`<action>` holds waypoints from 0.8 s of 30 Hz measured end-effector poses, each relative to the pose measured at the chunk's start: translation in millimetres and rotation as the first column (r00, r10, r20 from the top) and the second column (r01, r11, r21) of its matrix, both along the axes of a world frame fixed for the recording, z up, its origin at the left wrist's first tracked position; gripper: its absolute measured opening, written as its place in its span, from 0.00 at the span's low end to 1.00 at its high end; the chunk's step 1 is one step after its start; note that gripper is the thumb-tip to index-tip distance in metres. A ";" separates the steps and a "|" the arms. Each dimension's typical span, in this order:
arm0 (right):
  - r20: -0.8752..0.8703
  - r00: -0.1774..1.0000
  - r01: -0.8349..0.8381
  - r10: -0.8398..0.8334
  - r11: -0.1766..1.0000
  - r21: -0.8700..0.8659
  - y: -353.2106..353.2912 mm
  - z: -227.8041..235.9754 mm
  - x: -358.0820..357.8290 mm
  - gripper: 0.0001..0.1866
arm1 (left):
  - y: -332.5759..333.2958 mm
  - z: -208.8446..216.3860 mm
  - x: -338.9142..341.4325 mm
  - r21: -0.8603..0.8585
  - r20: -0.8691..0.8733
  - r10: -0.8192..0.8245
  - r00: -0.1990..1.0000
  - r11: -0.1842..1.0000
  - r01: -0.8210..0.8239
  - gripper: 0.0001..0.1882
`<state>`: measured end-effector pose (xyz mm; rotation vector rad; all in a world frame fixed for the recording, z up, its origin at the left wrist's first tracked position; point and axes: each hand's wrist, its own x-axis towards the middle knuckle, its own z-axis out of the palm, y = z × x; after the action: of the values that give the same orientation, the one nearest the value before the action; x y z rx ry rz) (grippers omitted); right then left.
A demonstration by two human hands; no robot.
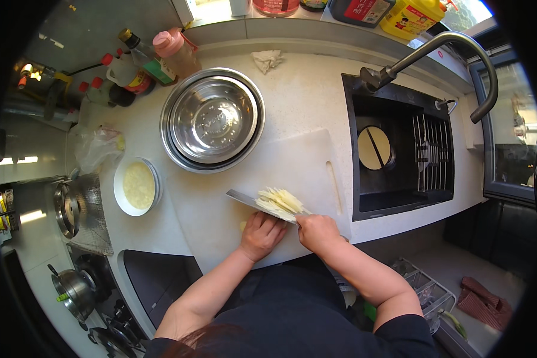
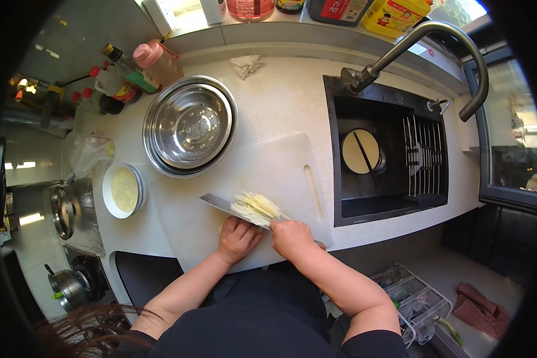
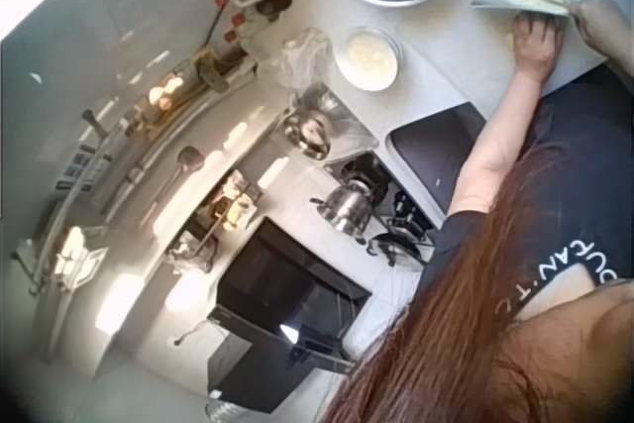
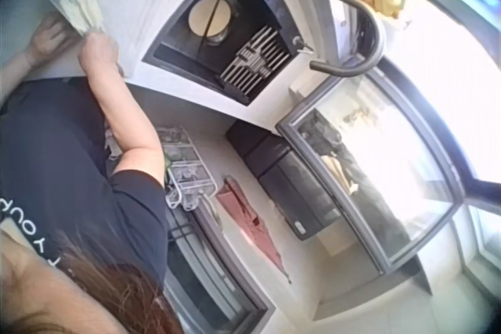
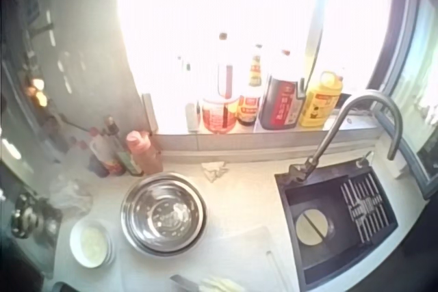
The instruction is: The person slices a potato into thin pieces using a knife on a cutting board, then transfers the slices into a metal bowl.
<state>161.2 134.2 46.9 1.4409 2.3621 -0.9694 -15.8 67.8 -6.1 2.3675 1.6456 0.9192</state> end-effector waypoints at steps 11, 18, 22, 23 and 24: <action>-0.123 0.992 0.045 -0.033 0.994 0.096 1.1 -4.1 11.8 0.05 | -7.0 -9.5 2.8 -0.002 0.009 0.012 1.000 1.000 -0.012 0.17; -0.107 0.994 0.019 0.004 0.977 0.213 -28.1 29.5 31.9 0.06 | -9.5 -20.1 1.3 0.012 -0.005 0.006 1.000 1.000 -0.006 0.21; -0.117 0.992 0.064 -0.037 0.970 0.236 -34.6 26.1 38.0 0.12 | -7.3 -15.3 1.0 -0.007 0.025 0.008 1.000 1.000 -0.008 0.21; -0.130 0.990 0.086 -0.055 0.965 0.247 -37.4 26.8 38.0 0.12 | -7.6 -14.0 0.8 -0.014 0.031 0.004 1.000 1.000 -0.004 0.21; -0.144 0.987 0.108 -0.072 0.961 0.256 -38.8 26.9 37.8 0.12 | -7.5 -12.7 0.8 -0.023 0.032 0.005 0.999 1.000 -0.004 0.21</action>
<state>199.0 95.4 73.9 1.6373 2.6263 -0.8199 -15.0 60.3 -18.8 2.3227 1.6410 0.9296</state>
